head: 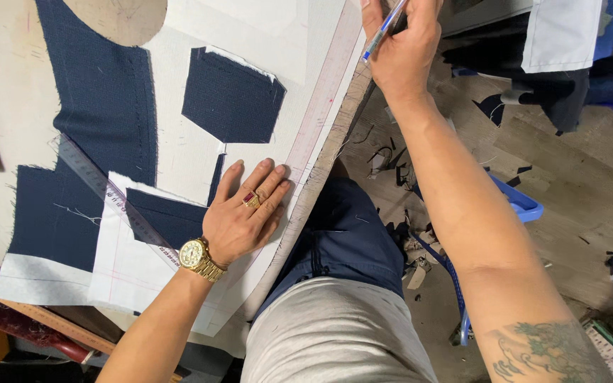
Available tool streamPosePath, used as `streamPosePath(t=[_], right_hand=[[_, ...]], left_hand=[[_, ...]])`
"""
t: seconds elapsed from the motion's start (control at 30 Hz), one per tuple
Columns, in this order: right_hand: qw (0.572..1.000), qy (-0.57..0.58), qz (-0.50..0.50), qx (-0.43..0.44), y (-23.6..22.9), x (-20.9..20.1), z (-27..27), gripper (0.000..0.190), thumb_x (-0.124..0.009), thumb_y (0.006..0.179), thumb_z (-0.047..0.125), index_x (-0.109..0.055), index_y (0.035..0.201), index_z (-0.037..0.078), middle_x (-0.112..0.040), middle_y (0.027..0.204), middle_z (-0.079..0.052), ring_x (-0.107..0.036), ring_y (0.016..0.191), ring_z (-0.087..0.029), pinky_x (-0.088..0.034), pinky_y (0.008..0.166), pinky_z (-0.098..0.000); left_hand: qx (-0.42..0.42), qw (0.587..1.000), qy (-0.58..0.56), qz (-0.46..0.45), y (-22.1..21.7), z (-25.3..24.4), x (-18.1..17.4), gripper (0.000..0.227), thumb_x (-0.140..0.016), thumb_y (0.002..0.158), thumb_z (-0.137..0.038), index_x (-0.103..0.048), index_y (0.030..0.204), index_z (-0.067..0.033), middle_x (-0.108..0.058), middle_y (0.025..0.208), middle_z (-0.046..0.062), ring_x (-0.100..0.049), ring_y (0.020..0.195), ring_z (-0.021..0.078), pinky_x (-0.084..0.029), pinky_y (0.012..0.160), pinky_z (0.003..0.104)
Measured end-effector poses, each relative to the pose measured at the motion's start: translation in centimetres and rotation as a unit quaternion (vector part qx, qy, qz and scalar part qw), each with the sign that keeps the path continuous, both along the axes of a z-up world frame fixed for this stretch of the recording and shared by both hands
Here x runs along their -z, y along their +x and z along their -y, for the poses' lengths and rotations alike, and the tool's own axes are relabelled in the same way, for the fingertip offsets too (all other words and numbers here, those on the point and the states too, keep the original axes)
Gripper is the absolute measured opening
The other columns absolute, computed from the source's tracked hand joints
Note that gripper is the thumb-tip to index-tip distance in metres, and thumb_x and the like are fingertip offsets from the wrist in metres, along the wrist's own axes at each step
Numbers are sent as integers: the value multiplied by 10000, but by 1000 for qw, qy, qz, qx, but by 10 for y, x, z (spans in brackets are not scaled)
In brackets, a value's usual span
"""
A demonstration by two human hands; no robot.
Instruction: The person marks lines on fabric pieces using a ruler and a pen. They position the ruler against pre-cut white and dark blue fabric components on a workbench, drawing specific guides and alignment marks before organizing the pieces into a stack.
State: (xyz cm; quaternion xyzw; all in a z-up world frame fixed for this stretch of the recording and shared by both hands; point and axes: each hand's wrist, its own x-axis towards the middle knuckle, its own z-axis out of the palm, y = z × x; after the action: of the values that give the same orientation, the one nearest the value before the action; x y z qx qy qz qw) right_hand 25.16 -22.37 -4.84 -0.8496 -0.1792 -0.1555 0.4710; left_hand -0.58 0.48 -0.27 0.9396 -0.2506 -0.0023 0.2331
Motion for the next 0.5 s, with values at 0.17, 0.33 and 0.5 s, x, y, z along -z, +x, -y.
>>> streamPosePath(t=[0.17,0.33,0.5], right_hand=[[999,28,-10,-21,1,13,5,243,-730,1033,100,-494,1032,41,-627,852,-137,-606,709,-217,-467,638,-368],[998,41,-19,-33,0,16,6,237,-727,1049,119,-506,1001,47,-615,816,-102,-518,671,-181,-424,609,-354],[1000,1,-11,25,4,27,10,284,-779,976,154,-522,921,47,-635,766,-108,-553,662,-201,-464,618,-368]], left_hand=[[3,1000,5,-1,-1,-1,1,466,-596,1046,-223,-523,1470,-42,-502,1559,138,-488,1450,347,-335,1181,601],[4,1000,13,-2,-1,-1,1,474,-605,1046,-236,-528,1477,-55,-503,1563,125,-488,1452,335,-325,1187,595],[5,1000,15,-7,-1,-1,2,467,-584,1058,-258,-527,1480,-68,-498,1569,115,-480,1457,329,-319,1192,587]])
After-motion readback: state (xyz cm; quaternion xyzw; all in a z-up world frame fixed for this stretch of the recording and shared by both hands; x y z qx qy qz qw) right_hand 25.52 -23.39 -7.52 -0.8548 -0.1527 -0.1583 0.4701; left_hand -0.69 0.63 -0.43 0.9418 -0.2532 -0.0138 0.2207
